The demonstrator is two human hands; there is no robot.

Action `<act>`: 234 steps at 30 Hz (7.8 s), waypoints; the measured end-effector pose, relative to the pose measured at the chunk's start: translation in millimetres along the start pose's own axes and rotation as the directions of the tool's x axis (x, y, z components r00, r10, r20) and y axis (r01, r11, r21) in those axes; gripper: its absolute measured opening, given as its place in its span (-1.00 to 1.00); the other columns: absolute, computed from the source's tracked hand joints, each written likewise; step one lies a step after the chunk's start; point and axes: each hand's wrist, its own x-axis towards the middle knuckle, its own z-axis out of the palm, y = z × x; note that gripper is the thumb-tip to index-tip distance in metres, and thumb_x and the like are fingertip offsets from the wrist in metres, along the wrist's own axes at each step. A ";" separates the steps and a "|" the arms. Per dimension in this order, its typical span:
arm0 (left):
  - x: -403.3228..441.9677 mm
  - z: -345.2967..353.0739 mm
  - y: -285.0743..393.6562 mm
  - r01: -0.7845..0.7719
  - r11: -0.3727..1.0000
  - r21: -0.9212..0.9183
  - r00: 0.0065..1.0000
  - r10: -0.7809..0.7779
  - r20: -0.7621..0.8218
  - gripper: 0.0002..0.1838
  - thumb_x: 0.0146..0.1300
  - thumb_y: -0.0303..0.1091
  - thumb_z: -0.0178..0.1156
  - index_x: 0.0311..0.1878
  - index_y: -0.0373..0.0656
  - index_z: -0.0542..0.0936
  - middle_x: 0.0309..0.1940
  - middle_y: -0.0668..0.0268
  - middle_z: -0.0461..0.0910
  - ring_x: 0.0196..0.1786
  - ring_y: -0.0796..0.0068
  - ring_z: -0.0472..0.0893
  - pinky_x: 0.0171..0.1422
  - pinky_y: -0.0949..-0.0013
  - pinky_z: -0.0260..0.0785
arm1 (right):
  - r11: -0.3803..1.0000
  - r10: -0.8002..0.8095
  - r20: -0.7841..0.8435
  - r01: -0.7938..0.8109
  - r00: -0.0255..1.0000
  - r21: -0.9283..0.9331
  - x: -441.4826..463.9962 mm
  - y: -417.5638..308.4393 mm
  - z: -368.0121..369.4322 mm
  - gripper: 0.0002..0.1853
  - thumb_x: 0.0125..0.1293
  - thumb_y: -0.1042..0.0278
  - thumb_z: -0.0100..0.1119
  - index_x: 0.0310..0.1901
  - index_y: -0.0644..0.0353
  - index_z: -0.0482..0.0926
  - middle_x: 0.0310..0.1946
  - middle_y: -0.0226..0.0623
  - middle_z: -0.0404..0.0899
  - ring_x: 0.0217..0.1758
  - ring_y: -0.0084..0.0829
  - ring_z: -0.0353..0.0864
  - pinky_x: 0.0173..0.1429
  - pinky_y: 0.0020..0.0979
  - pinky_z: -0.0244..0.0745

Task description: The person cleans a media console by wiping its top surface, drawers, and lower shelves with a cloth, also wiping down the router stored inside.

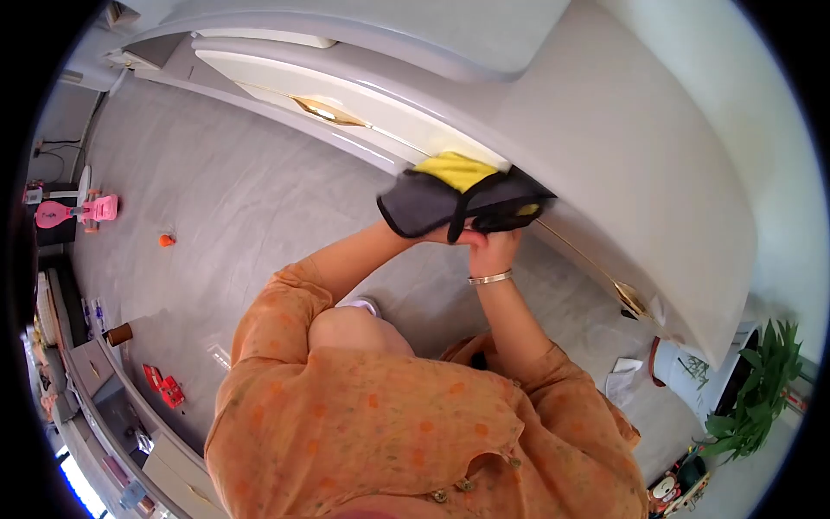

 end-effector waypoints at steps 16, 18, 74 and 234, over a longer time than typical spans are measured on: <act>-63.9 9.8 -45.0 0.304 0.953 -0.020 0.943 -0.298 0.148 -0.74 0.06 -0.37 0.19 -0.13 -0.15 0.52 -0.17 0.03 0.52 -0.03 -0.09 0.48 0.09 0.05 0.34 | 0.703 0.540 -0.045 -0.421 0.841 0.574 17.6 63.2 34.3 -0.71 0.50 0.25 -0.13 0.12 0.08 0.50 0.09 -0.36 0.56 0.12 -0.37 0.57 0.24 -0.34 0.50; -56.7 5.2 -38.2 0.294 0.956 0.021 0.938 -0.292 0.188 -0.74 0.11 -0.37 0.17 -0.11 -0.15 0.54 -0.16 0.04 0.53 -0.03 -0.08 0.49 0.10 0.06 0.34 | 0.707 0.524 -0.052 -0.399 0.850 0.584 11.7 52.3 37.3 -0.72 0.49 0.22 -0.14 0.08 0.03 0.52 0.05 -0.40 0.58 0.11 -0.38 0.56 0.22 -0.28 0.49; 73.6 53.9 67.3 -0.343 0.904 -0.255 0.907 0.389 0.161 -0.64 0.10 -0.40 0.34 0.01 -0.17 0.63 0.09 0.08 0.55 0.14 0.02 0.54 0.18 0.06 0.43 | 0.630 -0.712 -0.260 0.429 0.653 -0.648 -79.7 -108.6 -31.0 -0.31 0.15 0.41 0.32 0.28 0.14 0.18 0.15 -0.17 0.24 0.27 -0.26 0.27 0.42 -0.24 0.15; -100.7 21.3 -86.5 0.754 0.621 -0.212 0.338 -0.645 -0.686 -0.25 0.23 -0.21 0.18 0.40 -0.41 0.18 0.40 -0.27 0.12 0.45 -0.33 0.08 0.54 -0.04 -0.04 | 0.151 0.193 0.942 0.941 0.274 -0.304 4.9 -59.3 200.9 -0.54 0.14 0.36 0.33 0.11 0.21 0.53 0.28 -0.12 0.38 0.36 -0.06 0.36 0.39 -0.01 0.27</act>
